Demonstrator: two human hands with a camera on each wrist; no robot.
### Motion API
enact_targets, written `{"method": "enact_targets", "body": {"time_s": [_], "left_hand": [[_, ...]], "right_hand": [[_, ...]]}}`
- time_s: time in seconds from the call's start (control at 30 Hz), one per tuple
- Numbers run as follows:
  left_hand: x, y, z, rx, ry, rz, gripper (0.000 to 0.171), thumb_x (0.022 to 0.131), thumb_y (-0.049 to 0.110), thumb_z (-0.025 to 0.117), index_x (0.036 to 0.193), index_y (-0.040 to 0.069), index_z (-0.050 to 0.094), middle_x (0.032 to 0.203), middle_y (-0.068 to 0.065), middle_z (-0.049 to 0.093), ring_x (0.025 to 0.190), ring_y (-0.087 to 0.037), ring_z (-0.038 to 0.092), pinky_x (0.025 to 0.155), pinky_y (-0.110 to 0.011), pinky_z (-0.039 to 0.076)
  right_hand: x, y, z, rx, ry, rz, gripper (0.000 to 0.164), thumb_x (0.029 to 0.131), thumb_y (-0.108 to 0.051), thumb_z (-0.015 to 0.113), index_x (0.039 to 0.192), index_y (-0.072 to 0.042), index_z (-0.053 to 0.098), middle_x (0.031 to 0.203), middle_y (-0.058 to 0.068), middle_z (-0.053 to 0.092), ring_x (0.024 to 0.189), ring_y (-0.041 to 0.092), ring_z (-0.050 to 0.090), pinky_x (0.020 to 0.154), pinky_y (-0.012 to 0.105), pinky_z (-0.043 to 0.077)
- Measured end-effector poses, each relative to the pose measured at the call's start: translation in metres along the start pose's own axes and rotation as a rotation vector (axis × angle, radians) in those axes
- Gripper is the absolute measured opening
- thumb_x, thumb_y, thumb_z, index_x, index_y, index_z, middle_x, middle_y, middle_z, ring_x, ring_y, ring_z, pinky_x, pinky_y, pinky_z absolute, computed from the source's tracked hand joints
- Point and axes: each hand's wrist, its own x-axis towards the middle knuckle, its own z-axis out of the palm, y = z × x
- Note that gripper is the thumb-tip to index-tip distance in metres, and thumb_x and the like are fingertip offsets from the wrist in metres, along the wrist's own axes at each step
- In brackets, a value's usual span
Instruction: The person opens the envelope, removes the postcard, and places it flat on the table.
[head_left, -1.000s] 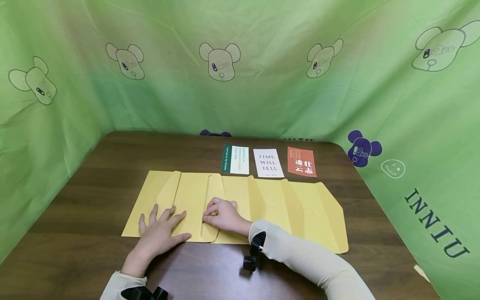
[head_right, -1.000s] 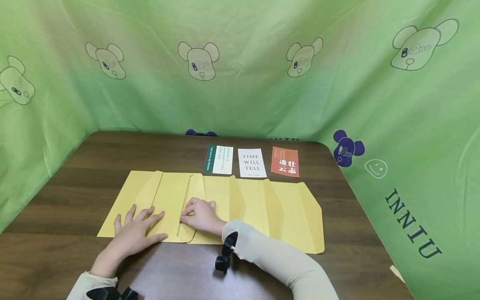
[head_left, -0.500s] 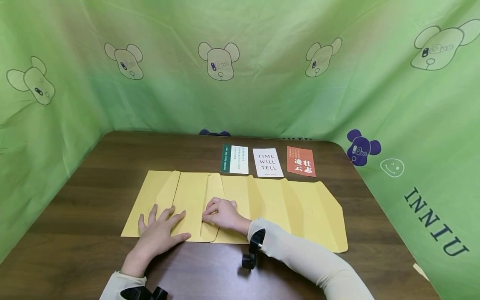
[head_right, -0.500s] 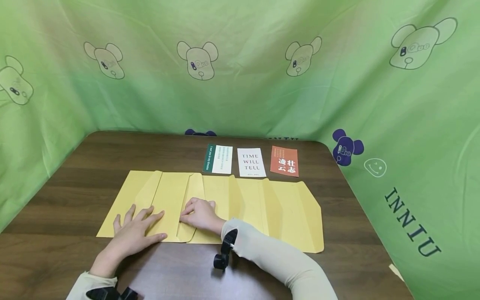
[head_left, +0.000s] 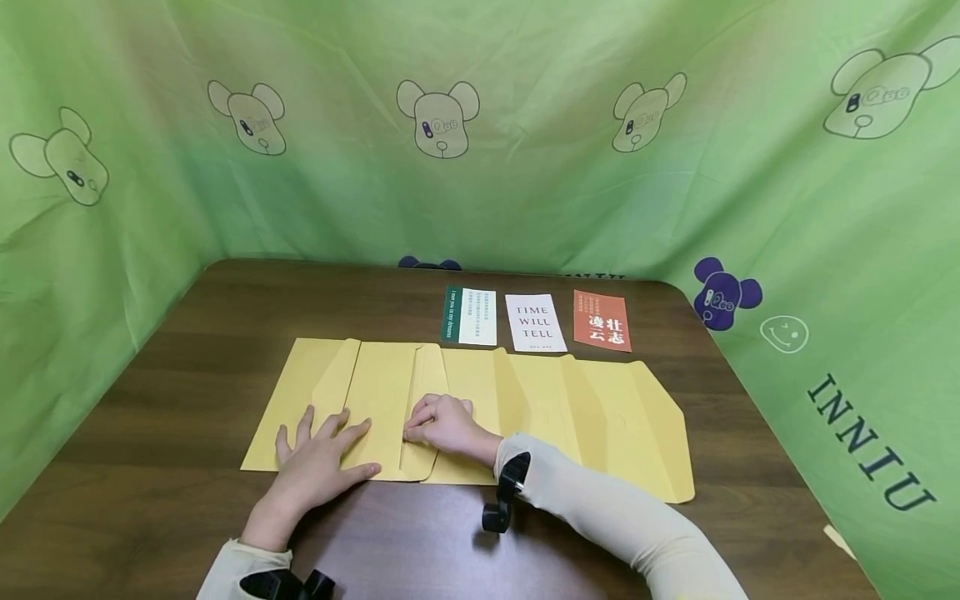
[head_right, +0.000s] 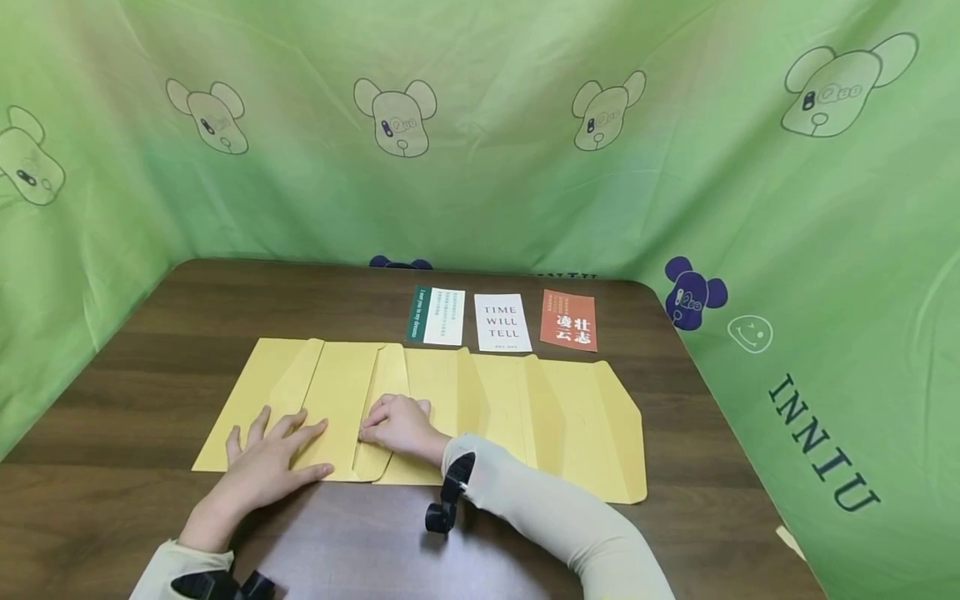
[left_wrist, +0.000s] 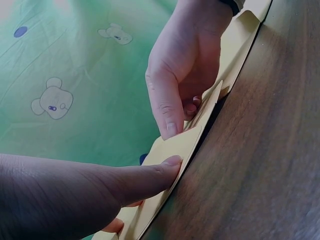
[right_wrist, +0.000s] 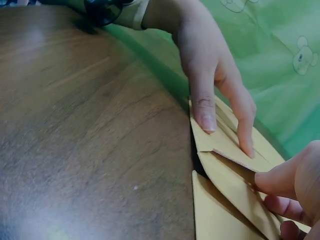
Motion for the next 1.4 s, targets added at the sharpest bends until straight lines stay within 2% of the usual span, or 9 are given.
{"method": "enact_targets", "body": {"time_s": [0.5, 0.83, 1.07, 1.4], "left_hand": [[0.001, 0.001, -0.005, -0.002, -0.004, 0.007, 0.066, 0.085, 0.051, 0.072, 0.14, 0.017, 0.06, 0.148, -0.018, 0.046, 0.14, -0.06, 0.012, 0.101, -0.079, 0.002], [-0.002, 0.0, -0.004, -0.003, 0.0, 0.007, 0.065, 0.085, 0.051, 0.072, 0.139, 0.017, 0.06, 0.147, -0.018, 0.047, 0.14, -0.06, 0.013, 0.1, -0.08, 0.004], [-0.004, 0.0, -0.002, -0.009, -0.004, 0.004, 0.065, 0.084, 0.052, 0.072, 0.138, 0.017, 0.061, 0.147, -0.018, 0.047, 0.139, -0.06, 0.013, 0.099, -0.08, 0.004], [-0.003, 0.001, -0.001, -0.01, -0.008, 0.003, 0.066, 0.084, 0.053, 0.073, 0.138, 0.018, 0.061, 0.147, -0.017, 0.047, 0.14, -0.06, 0.013, 0.1, -0.08, 0.004]], "right_hand": [[0.006, -0.004, -0.005, -0.019, -0.028, 0.04, 0.005, 0.081, -0.017, 0.08, 0.078, -0.013, 0.081, 0.084, -0.009, 0.07, 0.084, 0.005, 0.061, 0.081, 0.034, 0.027], [0.009, -0.011, -0.004, -0.07, -0.095, 0.104, 0.009, 0.082, -0.017, 0.076, 0.074, -0.016, 0.079, 0.082, -0.013, 0.068, 0.082, 0.003, 0.058, 0.076, 0.034, 0.027], [0.009, -0.015, -0.006, -0.068, -0.154, 0.147, 0.009, 0.083, -0.016, 0.076, 0.074, -0.016, 0.079, 0.081, -0.013, 0.068, 0.079, 0.003, 0.054, 0.076, 0.036, 0.028], [0.007, -0.013, -0.006, -0.062, -0.137, 0.134, 0.01, 0.083, -0.014, 0.076, 0.074, -0.014, 0.078, 0.083, -0.011, 0.067, 0.081, 0.004, 0.055, 0.077, 0.037, 0.027]]}}
